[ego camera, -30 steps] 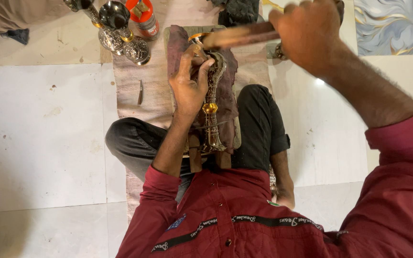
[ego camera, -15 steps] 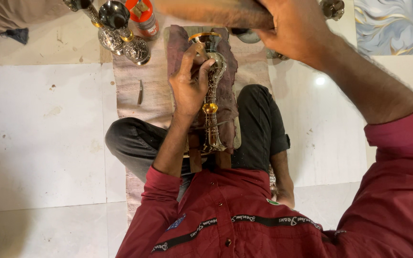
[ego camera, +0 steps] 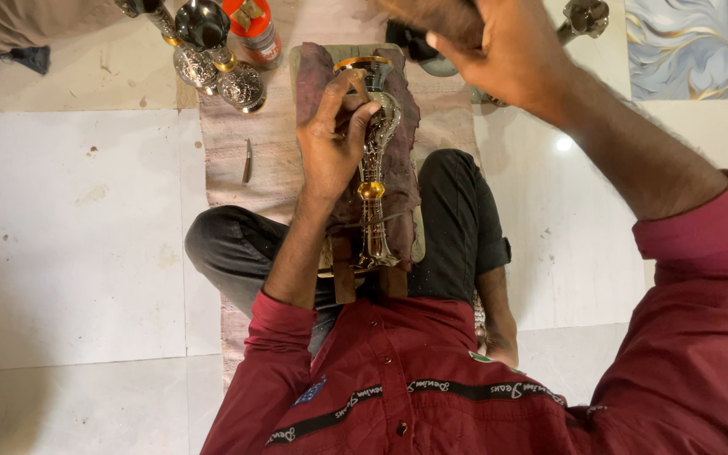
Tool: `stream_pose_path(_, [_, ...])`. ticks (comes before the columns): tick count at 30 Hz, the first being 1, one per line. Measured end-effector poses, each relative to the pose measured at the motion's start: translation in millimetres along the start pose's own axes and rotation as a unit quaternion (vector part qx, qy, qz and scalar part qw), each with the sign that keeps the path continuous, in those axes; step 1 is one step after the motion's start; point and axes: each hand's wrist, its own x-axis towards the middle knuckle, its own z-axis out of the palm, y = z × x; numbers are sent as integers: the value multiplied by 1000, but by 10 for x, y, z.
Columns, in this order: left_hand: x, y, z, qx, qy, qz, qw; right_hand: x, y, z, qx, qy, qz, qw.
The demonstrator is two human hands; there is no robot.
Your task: The person sits on the floor with an ornate brass vase held against a sandbag on their lap. They hold a punch against the vase surface and strike it with a wooden mallet, repositioning the vase and punch repeatedly to work the decorative pattern around the vessel.
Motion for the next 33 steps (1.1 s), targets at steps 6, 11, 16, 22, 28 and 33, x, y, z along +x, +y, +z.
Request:
stream_pose_path(6, [28,68,-40,1,-21,-21,1000,22,-8,160,108,-10,98,989])
stream_pose_path(11, [64,103,-59,-1,-13,2,1000,-17,54,153,-128,-27,13,991])
stream_pose_path(16, [85,73,-68,-5,-34,5,999,-37,28,215,160,19,76,984])
stream_pose_path(22, [55,42,-84,-16,-44,3,999,-40,35,176,56,21,30,998])
stream_pose_path(28, [86,-8,-90,-7,-48,28,998,-80,-90,67,-124,-50,57,989])
stream_pose_path(33, [72,-4,-128,-7,-60,9,998,-68,-126,57,-18,-12,50,999])
